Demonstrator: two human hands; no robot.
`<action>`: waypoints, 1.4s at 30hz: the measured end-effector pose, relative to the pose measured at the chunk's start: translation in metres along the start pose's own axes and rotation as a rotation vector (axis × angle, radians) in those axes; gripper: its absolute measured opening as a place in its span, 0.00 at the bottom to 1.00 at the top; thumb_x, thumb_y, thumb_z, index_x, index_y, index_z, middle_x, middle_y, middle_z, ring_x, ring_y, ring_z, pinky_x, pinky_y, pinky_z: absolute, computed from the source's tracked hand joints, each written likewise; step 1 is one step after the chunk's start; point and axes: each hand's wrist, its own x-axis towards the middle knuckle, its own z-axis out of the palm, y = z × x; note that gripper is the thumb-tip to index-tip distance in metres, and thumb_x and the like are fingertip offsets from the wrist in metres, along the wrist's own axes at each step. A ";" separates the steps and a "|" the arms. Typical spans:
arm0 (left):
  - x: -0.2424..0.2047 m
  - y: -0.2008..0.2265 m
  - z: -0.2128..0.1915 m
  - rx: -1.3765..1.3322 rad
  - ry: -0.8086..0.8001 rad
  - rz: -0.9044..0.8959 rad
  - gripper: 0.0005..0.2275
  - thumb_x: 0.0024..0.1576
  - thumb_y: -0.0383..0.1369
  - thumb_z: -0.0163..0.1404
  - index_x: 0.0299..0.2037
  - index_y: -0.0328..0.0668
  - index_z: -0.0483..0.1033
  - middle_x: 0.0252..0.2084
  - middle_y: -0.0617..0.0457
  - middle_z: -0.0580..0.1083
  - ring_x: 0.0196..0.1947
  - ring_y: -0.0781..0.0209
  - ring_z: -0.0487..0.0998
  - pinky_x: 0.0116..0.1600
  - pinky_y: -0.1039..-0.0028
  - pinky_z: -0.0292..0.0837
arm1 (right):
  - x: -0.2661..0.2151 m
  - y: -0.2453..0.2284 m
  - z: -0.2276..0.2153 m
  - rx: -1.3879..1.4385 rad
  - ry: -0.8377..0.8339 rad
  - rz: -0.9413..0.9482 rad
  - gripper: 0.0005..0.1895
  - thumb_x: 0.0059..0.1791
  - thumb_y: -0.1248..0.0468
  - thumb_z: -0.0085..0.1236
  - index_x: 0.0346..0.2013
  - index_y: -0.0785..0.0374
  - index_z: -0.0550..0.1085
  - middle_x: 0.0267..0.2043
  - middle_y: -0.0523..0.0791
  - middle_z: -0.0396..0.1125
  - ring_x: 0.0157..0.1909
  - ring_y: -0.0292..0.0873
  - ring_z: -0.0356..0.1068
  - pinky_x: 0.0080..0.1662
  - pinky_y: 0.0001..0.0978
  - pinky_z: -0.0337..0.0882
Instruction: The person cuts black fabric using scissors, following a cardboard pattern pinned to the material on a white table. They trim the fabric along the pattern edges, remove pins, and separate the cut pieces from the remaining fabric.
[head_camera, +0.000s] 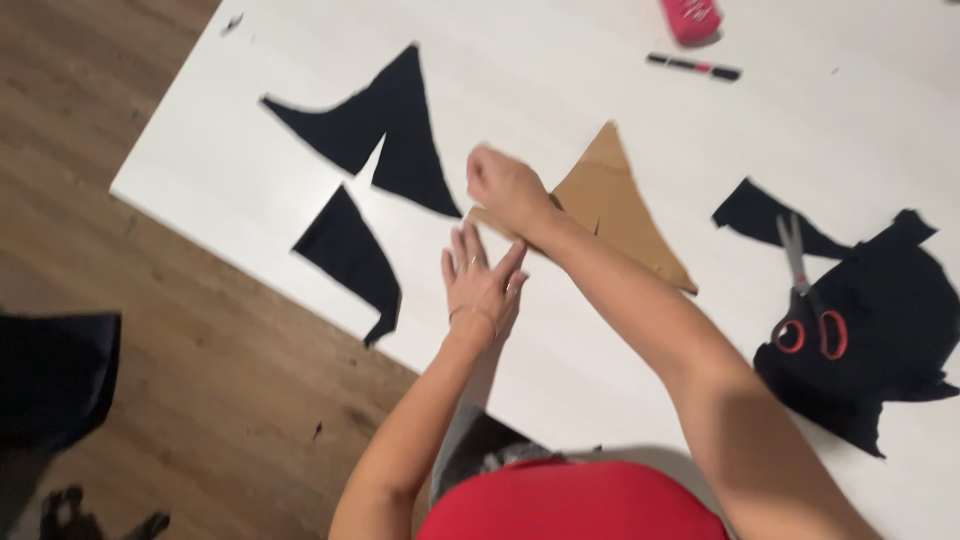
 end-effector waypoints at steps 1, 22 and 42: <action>-0.002 0.002 -0.006 0.007 -0.045 -0.014 0.20 0.63 0.58 0.37 0.67 0.89 0.57 0.80 0.41 0.33 0.79 0.39 0.31 0.77 0.45 0.30 | 0.015 0.032 0.000 0.437 0.173 0.131 0.03 0.52 0.64 0.47 0.38 0.59 0.68 0.30 0.44 0.62 0.35 0.51 0.71 0.35 0.43 0.74; 0.017 -0.018 0.039 -0.049 0.356 0.224 0.21 0.61 0.48 0.43 0.65 0.71 0.70 0.78 0.44 0.49 0.76 0.37 0.47 0.71 0.40 0.39 | 0.004 0.267 -0.155 0.124 0.544 0.226 0.05 0.50 0.78 0.49 0.34 0.67 0.67 0.45 0.50 0.59 0.46 0.50 0.64 0.49 0.39 0.66; 0.086 0.123 0.141 -0.129 0.313 0.621 0.15 0.51 0.45 0.60 0.47 0.71 0.73 0.39 0.69 0.72 0.46 0.67 0.77 0.53 0.73 0.75 | -0.288 0.067 -0.086 0.070 0.389 0.418 0.08 0.47 0.67 0.67 0.38 0.50 0.79 0.36 0.37 0.71 0.42 0.44 0.72 0.49 0.37 0.71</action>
